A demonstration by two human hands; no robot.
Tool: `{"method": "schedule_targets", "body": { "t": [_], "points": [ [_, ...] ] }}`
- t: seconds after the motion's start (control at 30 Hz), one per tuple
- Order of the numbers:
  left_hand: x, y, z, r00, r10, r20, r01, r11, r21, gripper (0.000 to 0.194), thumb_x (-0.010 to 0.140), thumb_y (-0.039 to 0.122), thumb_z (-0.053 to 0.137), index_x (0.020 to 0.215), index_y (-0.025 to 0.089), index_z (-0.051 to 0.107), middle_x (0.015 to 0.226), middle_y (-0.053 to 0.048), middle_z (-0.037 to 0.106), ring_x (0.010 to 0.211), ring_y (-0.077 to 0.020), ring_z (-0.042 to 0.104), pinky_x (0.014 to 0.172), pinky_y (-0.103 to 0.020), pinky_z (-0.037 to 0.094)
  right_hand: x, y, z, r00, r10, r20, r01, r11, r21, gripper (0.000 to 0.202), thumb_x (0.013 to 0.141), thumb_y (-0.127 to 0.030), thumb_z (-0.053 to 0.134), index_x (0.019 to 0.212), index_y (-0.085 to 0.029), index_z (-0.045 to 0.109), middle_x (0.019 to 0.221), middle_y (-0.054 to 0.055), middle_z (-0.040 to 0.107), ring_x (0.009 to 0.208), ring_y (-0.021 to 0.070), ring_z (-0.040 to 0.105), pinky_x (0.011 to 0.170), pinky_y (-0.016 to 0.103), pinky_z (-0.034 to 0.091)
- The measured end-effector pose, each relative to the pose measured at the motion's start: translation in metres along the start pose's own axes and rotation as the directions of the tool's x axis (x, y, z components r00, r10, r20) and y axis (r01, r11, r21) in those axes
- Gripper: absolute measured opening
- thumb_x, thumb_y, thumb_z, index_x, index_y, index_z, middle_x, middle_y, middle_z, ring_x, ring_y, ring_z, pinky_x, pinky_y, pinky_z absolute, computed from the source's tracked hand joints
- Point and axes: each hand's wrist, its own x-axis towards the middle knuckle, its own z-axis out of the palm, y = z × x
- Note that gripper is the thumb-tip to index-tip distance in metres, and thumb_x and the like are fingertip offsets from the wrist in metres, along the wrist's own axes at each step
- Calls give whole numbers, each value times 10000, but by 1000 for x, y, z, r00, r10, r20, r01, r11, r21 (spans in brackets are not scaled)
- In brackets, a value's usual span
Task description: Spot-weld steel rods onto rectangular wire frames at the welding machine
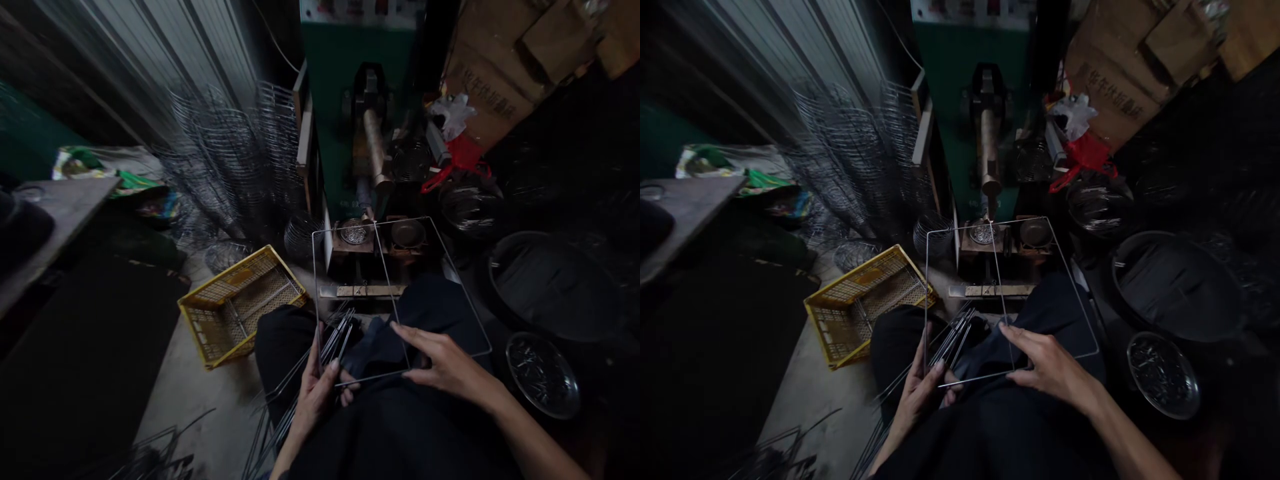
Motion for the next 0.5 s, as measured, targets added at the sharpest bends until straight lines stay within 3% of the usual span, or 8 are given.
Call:
{"method": "schedule_targets", "body": {
  "t": [0.3, 0.5],
  "points": [
    [9, -1, -1, 997, 55, 48, -55, 998, 14, 983, 893, 394, 599, 1500, 281, -166, 651, -62, 706, 451, -155, 611, 432, -212, 472, 7, -2, -7, 1000, 4, -6, -4, 1000, -8, 832, 788, -208, 717, 1500, -307, 300, 1489, 38, 412, 1325, 262, 448, 1069, 389, 444],
    [9, -1, -1, 999, 43, 30, -44, 999, 5, 956, 884, 370, 619, 1514, 334, -98, 647, -40, 706, 434, -152, 607, 413, -208, 471, 9, 0, -7, 1000, 1, 11, -2, 999, 34, 827, 803, -235, 711, 1504, -321, 283, 1492, 27, 410, 1322, 255, 453, 1088, 396, 418]
  ]
}}
